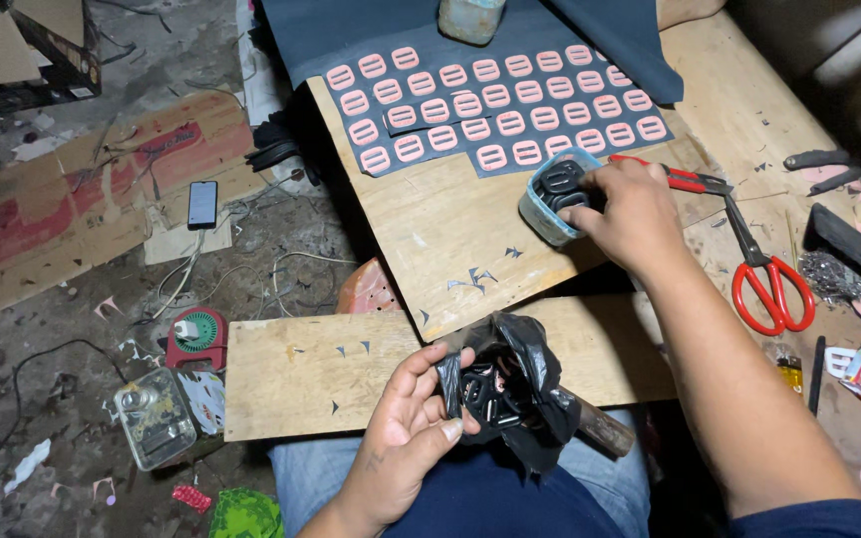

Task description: The person repeatedly picks small black rubber pieces from a container, places them on a wooden board, and uses a hammer to shape or flatten them. After each strike, the piece is returned to the container. The process is repeated multiple times throughout the clip.

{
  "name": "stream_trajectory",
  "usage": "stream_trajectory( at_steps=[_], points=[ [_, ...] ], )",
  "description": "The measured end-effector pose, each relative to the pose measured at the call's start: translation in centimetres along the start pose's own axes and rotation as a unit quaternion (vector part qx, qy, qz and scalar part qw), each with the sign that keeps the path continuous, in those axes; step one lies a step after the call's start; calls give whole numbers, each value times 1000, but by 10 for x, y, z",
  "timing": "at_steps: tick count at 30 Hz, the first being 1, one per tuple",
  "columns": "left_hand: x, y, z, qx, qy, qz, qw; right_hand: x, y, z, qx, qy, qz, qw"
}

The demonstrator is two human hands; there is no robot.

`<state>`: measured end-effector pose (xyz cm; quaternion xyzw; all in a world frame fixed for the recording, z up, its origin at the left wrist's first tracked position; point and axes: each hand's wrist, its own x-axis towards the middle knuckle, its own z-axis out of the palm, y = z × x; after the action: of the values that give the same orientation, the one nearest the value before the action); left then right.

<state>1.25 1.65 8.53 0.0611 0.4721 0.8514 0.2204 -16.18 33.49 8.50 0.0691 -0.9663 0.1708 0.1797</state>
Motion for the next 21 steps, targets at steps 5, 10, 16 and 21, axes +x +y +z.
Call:
stream_trajectory(
  at_steps=[5,10,16,21],
  points=[
    [0,-1,-1,-3,2,-10,1000,4,-3,-1,36,-17,28,999],
    [0,-1,-3,5,7,-26,1000,17,2,-5,206,-90,189,956],
    [1,-2,-1,-14,1,-21,1000,33,-6,5,145,-80,118,979],
    [-1,-1,-2,-3,8,-13,1000,37,-6,9,72,-124,116,983]
  ],
)
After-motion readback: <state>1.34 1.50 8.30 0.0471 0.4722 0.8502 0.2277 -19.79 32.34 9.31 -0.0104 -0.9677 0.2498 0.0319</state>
